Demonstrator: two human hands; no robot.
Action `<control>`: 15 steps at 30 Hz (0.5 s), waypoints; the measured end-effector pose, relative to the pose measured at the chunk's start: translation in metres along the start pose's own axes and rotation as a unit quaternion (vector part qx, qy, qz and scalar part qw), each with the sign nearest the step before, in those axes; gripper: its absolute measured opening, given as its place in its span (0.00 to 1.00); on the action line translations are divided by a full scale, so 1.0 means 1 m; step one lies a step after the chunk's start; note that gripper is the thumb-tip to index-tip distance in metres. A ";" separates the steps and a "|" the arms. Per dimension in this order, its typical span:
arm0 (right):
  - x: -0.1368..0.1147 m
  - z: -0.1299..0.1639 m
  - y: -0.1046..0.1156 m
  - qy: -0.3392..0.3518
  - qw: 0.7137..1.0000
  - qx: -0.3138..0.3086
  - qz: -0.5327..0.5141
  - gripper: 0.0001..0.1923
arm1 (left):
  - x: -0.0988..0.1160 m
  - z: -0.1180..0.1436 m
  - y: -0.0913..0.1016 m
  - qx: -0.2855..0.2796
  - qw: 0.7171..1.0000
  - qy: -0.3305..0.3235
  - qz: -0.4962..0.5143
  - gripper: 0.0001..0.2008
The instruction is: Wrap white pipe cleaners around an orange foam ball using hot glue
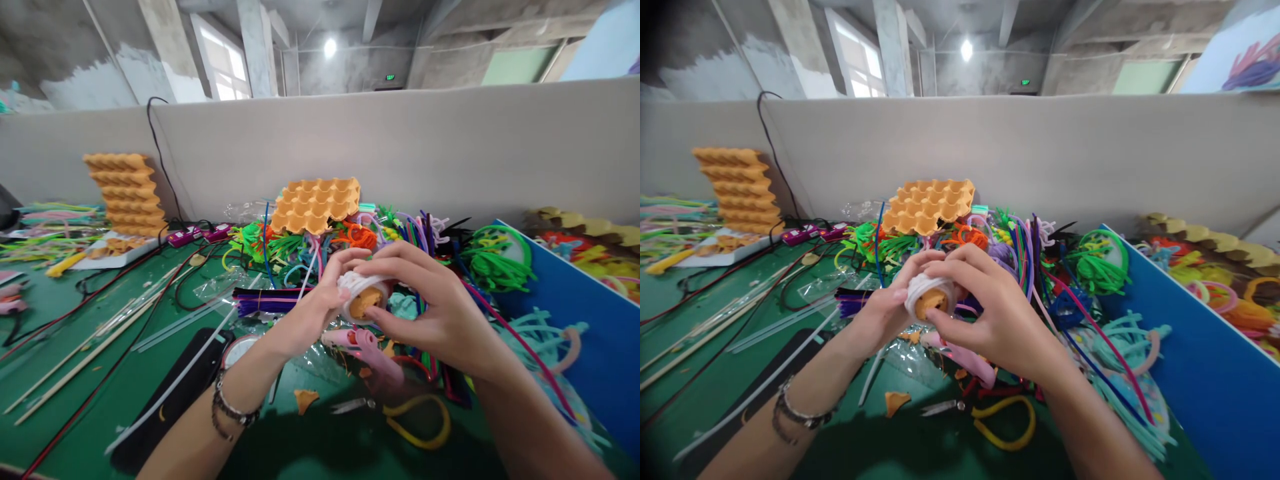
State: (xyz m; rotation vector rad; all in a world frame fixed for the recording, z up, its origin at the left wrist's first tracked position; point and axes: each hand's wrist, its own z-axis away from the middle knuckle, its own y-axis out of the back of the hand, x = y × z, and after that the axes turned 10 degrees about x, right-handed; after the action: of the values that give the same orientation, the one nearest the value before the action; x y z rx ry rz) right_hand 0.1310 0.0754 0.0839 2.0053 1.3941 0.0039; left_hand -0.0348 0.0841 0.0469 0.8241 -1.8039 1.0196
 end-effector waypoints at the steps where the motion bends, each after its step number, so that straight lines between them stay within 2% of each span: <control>1: 0.000 0.000 0.001 0.006 1.000 -0.007 0.003 0.12 | 0.001 0.001 0.002 -0.009 0.999 -0.003 -0.035 0.21; 4: 0.002 0.000 0.003 0.025 0.999 -0.023 0.001 0.13 | 0.006 0.004 0.006 -0.027 0.991 0.006 -0.135 0.19; 8: 0.005 0.001 0.005 0.038 0.998 -0.044 -0.003 0.15 | 0.017 0.006 0.007 -0.060 0.978 0.027 -0.200 0.18; 11: 0.004 0.001 0.005 0.035 0.997 -0.069 -0.009 0.15 | 0.022 0.006 0.007 -0.099 0.970 -0.005 -0.223 0.17; 15: 0.002 0.001 0.005 0.037 0.996 -0.086 -0.010 0.14 | 0.023 0.004 0.008 -0.125 0.953 -0.045 -0.272 0.14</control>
State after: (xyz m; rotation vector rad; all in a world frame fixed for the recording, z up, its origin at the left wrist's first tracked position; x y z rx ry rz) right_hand 0.1366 0.0761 0.0853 1.8650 1.4092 0.1859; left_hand -0.0518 0.0812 0.0643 1.1338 -1.6011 0.3941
